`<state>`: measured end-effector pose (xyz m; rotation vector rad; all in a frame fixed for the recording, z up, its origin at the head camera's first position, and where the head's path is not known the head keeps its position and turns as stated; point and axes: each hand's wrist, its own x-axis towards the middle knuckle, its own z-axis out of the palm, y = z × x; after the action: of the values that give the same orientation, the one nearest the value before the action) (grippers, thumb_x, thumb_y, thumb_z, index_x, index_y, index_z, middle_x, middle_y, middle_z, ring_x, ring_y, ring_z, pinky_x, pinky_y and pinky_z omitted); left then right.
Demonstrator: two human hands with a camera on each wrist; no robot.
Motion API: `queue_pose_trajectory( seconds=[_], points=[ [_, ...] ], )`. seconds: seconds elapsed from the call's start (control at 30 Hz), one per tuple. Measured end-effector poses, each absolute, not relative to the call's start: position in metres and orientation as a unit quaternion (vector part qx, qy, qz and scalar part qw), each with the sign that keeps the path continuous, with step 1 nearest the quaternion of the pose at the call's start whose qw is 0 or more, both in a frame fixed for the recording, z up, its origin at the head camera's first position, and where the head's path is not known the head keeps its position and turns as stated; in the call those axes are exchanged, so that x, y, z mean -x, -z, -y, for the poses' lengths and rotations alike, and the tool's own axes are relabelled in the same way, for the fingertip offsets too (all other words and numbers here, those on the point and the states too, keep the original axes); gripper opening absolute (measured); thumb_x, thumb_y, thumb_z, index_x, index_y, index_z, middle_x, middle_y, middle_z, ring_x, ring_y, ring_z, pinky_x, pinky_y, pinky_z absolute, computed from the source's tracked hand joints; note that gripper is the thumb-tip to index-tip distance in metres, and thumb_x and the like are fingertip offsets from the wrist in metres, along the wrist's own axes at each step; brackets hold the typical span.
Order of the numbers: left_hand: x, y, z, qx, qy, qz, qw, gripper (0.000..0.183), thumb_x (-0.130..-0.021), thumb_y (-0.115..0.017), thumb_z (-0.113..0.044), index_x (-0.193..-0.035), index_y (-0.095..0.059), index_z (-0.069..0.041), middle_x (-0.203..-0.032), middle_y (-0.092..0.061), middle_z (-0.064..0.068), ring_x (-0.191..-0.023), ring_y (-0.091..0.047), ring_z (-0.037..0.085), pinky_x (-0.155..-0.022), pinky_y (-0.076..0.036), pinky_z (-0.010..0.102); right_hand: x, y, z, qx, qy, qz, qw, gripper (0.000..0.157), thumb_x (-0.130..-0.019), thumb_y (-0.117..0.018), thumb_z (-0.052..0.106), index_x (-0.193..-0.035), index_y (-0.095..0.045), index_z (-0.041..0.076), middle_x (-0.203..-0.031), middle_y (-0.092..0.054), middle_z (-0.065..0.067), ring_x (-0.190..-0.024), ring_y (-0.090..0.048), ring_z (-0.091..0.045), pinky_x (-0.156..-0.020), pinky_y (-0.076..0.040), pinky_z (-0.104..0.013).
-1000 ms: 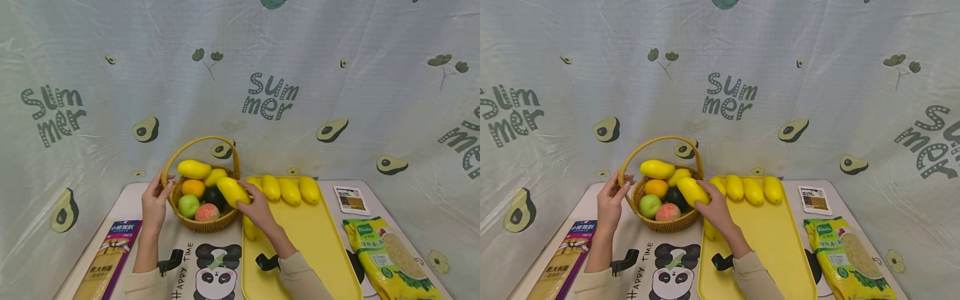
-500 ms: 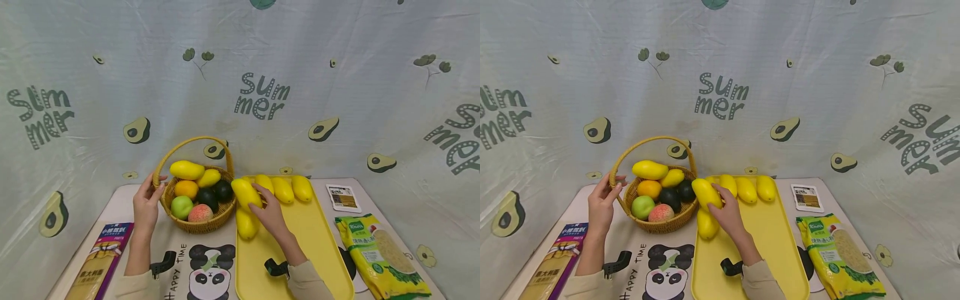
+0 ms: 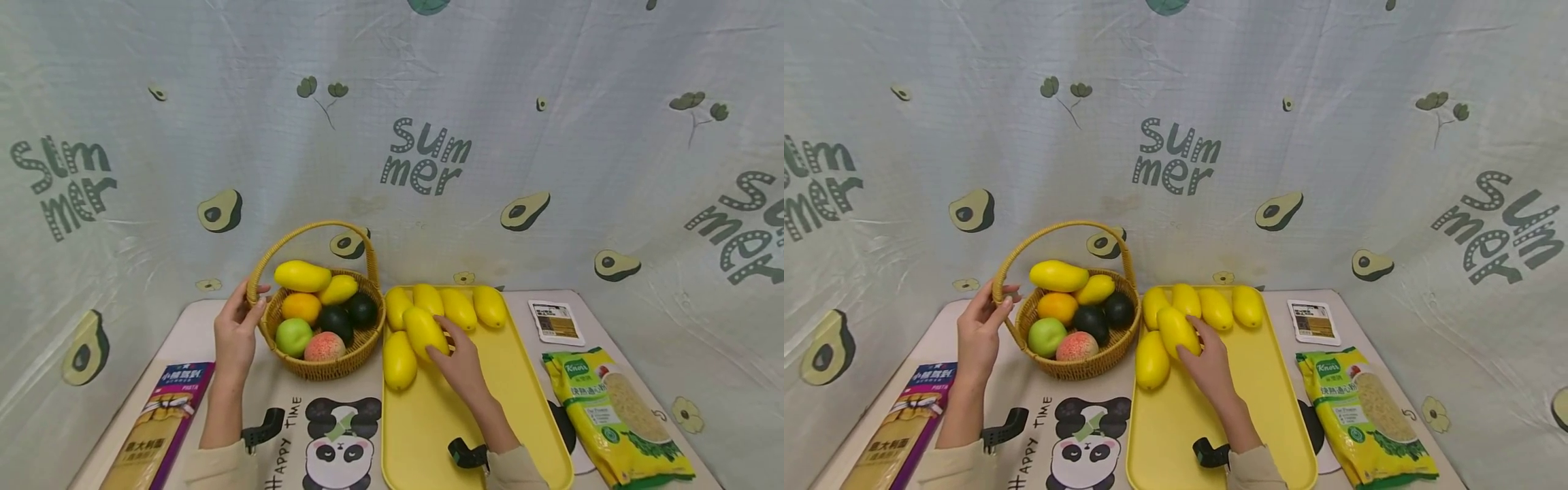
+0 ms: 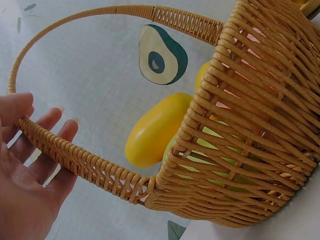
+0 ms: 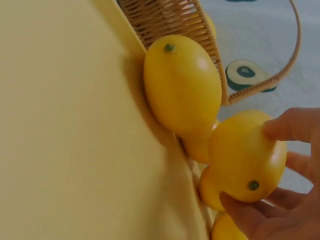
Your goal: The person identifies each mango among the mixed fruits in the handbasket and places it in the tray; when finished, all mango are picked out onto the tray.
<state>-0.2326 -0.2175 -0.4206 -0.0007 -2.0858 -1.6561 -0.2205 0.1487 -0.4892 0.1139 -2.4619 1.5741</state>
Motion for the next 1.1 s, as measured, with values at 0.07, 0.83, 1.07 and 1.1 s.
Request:
queue_pose_trajectory(
  seconds=[0.07, 0.83, 1.07, 1.1],
  points=[
    [0.233, 0.421, 0.217, -0.002, 0.602, 0.763, 0.237, 0.042, -0.104, -0.052, -0.028, -0.145, -0.050, -0.025, -0.130, -0.063, 0.005, -0.111, -0.061, -0.004, -0.099, -0.044, 0.009, 0.219, 0.493, -0.153, -0.028, -0.518, 0.848, 0.106, 0.057, -0.088, -0.073, 0.016, -0.142, -0.053, 0.017, -0.139, -0.058, -0.009, -0.119, -0.060, -0.032, -0.098, -0.051, -0.049],
    [0.233, 0.422, 0.218, -0.006, 0.588, 0.772, 0.240, 0.042, -0.104, -0.051, -0.028, -0.146, -0.049, -0.025, -0.130, -0.063, 0.006, -0.110, -0.060, -0.007, -0.102, -0.045, 0.012, 0.213, 0.503, -0.151, 0.039, -0.451, 0.888, 0.077, 0.054, -0.095, -0.065, 0.037, -0.137, -0.056, 0.005, -0.118, -0.067, -0.021, -0.100, -0.064, -0.027, -0.085, -0.054, -0.043],
    [0.233, 0.422, 0.218, -0.007, 0.589, 0.771, 0.241, 0.042, -0.104, -0.051, -0.029, -0.146, -0.049, -0.027, -0.130, -0.063, 0.003, -0.110, -0.059, -0.007, -0.102, -0.044, 0.012, 0.214, 0.503, -0.153, 0.053, -0.458, 0.884, 0.080, 0.060, -0.095, -0.065, 0.037, -0.143, -0.051, 0.003, -0.127, -0.064, -0.021, -0.109, -0.062, -0.031, -0.089, -0.054, -0.045],
    [0.233, 0.422, 0.217, -0.007, 0.589, 0.772, 0.239, 0.043, -0.104, -0.051, -0.029, -0.146, -0.048, -0.027, -0.130, -0.063, 0.002, -0.111, -0.059, -0.006, -0.102, -0.044, 0.012, 0.215, 0.502, -0.153, 0.054, -0.458, 0.884, 0.080, 0.060, -0.095, -0.065, 0.037, -0.143, -0.051, 0.004, -0.128, -0.064, -0.021, -0.110, -0.062, -0.032, -0.089, -0.054, -0.045]
  ],
)
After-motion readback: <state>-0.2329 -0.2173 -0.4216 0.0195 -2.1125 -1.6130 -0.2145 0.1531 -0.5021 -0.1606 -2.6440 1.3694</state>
